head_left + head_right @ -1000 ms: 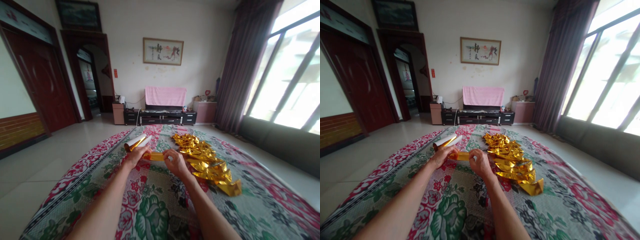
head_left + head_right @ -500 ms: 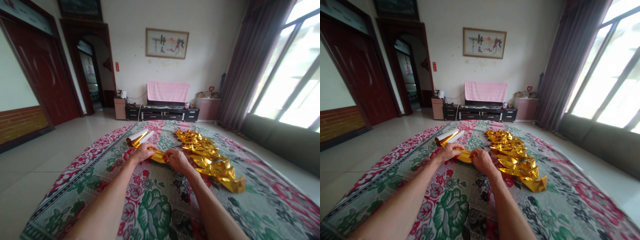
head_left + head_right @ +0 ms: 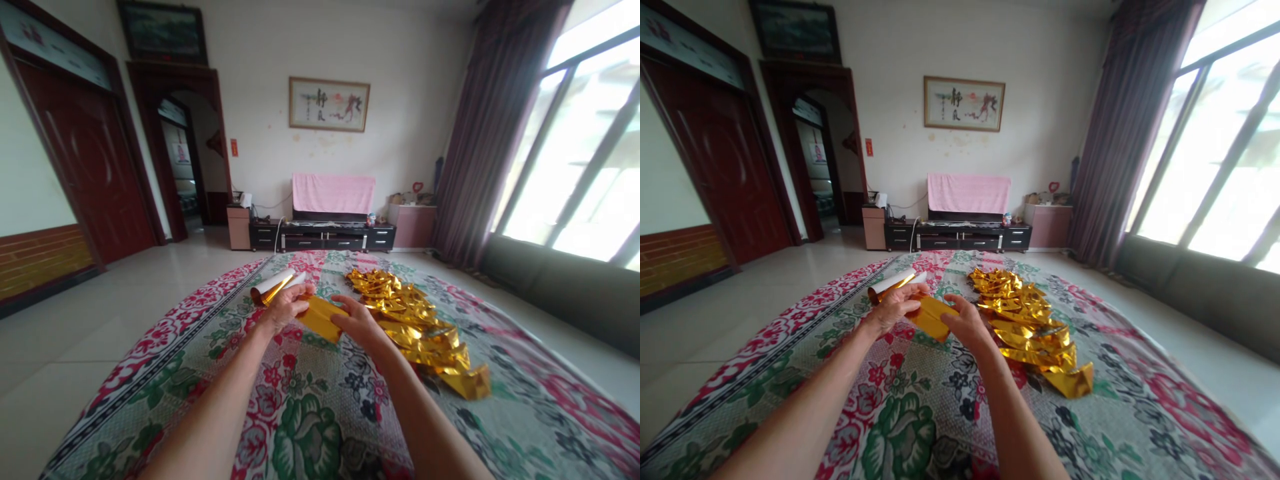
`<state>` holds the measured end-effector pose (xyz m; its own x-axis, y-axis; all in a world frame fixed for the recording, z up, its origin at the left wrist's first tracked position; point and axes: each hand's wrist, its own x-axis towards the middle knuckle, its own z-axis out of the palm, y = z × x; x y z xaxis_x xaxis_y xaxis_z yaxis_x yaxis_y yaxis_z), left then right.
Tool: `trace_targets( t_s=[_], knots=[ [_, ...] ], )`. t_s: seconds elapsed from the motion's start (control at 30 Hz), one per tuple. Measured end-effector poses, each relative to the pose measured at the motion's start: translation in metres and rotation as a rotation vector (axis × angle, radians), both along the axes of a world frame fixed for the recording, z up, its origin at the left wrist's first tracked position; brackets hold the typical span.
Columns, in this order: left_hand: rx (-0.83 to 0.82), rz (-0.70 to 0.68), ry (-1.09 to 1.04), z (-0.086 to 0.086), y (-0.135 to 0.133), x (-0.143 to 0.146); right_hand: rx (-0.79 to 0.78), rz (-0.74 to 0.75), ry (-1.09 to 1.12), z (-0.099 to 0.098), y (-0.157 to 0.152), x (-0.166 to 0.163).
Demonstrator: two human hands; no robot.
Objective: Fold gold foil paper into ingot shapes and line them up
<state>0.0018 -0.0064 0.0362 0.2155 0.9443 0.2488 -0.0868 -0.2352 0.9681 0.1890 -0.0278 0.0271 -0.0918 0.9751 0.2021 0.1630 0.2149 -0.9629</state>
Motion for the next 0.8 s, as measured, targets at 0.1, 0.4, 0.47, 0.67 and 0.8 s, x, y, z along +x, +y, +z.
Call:
trace_targets(
  t_s=[0.1, 0.4, 0.47, 0.67, 0.8],
  knots=[
    [0.034, 0.233, -0.105, 0.000, 0.005, -0.001, 0.203, -0.150, -0.141, 0.007, -0.003, -0.002],
    [0.002, 0.149, 0.130, -0.001, 0.005, -0.018, 0.584, -0.301, -0.600, 0.000, -0.007, -0.003],
    [0.071, 0.132, 0.196, -0.002, 0.004, -0.023, 0.616, -0.338, -0.656, -0.002, -0.010, -0.005],
    [0.048, 0.071, 0.426, -0.006, 0.002, -0.033, 0.565, -0.335, -0.810, -0.010, -0.017, -0.013],
    [-0.096, -0.017, 0.494, -0.012, 0.000, -0.028, 0.507, -0.209, -0.876, -0.017, -0.019, -0.012]
  ],
)
